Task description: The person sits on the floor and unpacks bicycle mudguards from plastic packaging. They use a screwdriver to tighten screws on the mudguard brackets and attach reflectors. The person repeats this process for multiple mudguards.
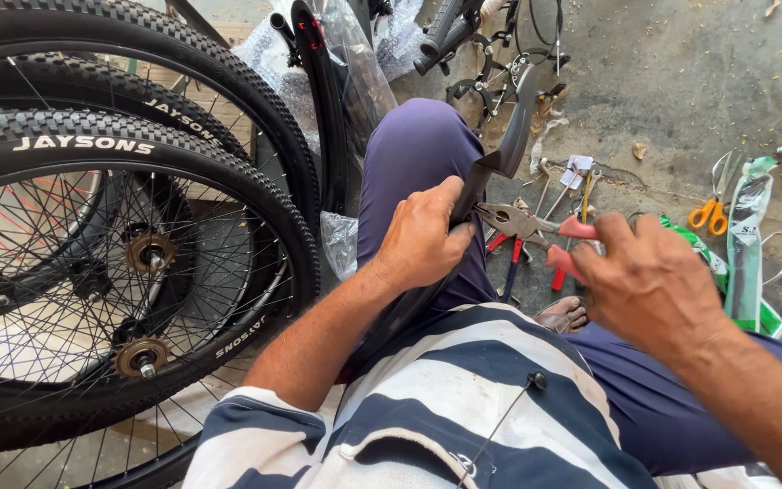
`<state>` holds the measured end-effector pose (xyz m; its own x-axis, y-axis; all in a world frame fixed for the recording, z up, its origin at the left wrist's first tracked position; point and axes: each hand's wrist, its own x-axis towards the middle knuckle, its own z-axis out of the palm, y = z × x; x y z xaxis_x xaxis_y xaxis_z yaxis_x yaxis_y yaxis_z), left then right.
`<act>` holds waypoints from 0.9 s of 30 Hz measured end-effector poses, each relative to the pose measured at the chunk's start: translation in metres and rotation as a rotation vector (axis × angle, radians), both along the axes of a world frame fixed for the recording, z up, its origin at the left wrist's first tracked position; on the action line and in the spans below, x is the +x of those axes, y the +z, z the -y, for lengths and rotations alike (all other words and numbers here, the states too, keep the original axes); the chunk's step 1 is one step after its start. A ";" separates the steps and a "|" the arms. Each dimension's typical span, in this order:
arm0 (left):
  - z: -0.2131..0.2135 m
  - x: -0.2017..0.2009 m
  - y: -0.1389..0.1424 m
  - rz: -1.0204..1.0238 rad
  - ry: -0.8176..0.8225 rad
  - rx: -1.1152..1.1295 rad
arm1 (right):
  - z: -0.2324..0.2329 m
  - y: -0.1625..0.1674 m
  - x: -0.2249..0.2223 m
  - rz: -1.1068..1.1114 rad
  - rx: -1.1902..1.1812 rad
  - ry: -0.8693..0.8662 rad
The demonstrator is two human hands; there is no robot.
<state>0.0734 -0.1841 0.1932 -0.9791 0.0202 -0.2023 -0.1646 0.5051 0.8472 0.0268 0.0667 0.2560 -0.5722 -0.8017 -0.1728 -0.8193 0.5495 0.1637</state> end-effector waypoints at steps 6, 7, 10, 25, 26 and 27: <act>0.005 0.000 -0.003 0.007 0.017 0.010 | 0.012 0.017 -0.023 0.072 0.113 0.102; 0.007 0.001 -0.005 -0.009 0.026 0.006 | 0.014 0.018 -0.021 0.073 0.091 0.055; 0.016 0.001 -0.013 0.047 0.049 0.129 | 0.006 0.013 -0.011 0.080 -0.069 -0.023; 0.015 -0.009 0.018 0.205 0.023 0.118 | -0.052 -0.291 -0.034 0.638 -0.406 -1.020; 0.013 -0.009 0.023 0.243 0.053 0.023 | -0.053 -0.297 -0.033 0.709 -0.380 -1.074; 0.010 -0.009 0.025 0.285 0.074 -0.068 | -0.057 -0.297 -0.032 0.777 -0.347 -1.137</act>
<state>0.0644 -0.1938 0.2180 -0.8810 -0.0722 -0.4676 -0.4294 0.5370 0.7261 -0.0048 0.1241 -0.0415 -0.7757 -0.0424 -0.6297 0.2718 0.8780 -0.3940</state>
